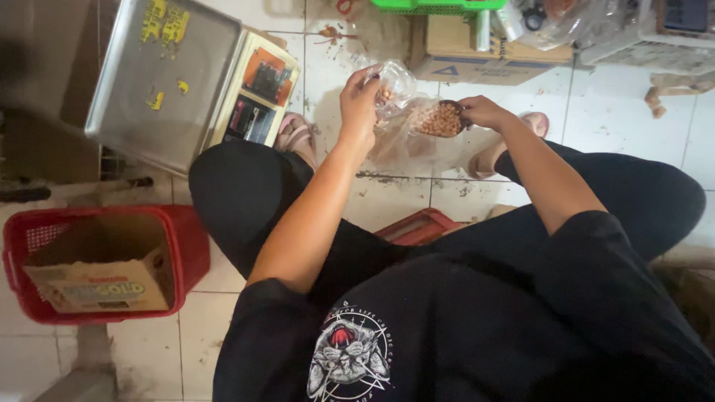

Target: The person puts peanuts into a plastic bag, using a metal scoop to transfer them from a large plastic bag on the floor, and then ties the smaller bag closed.

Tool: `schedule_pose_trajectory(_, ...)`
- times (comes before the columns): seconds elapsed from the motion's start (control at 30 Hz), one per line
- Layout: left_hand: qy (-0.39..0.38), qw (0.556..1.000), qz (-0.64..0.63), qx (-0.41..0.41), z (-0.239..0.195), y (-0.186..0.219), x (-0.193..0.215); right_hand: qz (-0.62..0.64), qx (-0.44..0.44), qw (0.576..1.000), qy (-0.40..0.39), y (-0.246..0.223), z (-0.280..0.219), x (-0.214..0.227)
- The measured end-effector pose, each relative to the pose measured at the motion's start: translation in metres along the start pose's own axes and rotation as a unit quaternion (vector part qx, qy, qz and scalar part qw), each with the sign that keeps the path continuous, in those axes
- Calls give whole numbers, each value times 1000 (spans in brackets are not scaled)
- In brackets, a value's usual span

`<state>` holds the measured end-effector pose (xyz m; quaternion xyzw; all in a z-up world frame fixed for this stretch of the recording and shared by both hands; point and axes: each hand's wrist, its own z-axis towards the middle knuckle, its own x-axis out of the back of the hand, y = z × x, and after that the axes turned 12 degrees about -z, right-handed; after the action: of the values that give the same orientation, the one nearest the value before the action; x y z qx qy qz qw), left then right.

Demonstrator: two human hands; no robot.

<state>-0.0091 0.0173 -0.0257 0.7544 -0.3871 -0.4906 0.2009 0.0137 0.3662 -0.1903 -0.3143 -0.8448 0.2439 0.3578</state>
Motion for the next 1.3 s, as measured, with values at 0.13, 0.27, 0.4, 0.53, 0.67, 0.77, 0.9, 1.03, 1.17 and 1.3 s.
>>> schedule_pose_trajectory(0.13, -17, 1000, 8, -24, 9, -16, 5, 1, -32, 999, -12, 12, -30, 20)
schedule_pose_trajectory(0.27, -31, 999, -3, -38, 25, -39, 13, 11, -37, 999, -15, 16, -47, 32)
schedule_pose_trajectory(0.4, -23, 999, -17, 28, 31, -53, 18, 5, -49, 999, -11, 11, -59, 39)
schedule_pose_trajectory(0.53, -42, 999, 3, -21, 46, -70, 25, 68, -14, 997, -37, -8, -73, 59)
schedule_pose_trajectory(0.67, -67, 998, -14, -11, 48, -79, 25, 51, 30, 998, -7, -60, -108, 89)
schedule_pose_trajectory(0.77, -41, 997, -30, 60, 39, -73, 14, 15, 39, 999, 26, -114, -134, 101)
schedule_pose_trajectory(0.9, -46, 998, 1, 52, 28, -60, -3, -175, 47, 981, 66, -181, -155, 104)
schedule_pose_trajectory(1.03, -64, 995, 9, 81, 9, -48, -16, -403, 20, 907, 116, -232, -152, 89)
schedule_pose_trajectory(1.17, -75, 991, -50, 103, 3, -51, -23, -573, 38, 805, 147, -275, -143, 67)
schedule_pose_trajectory(1.3, -67, 994, -26, 80, 19, -61, -15, -658, 43, 736, 150, -311, -138, 46)
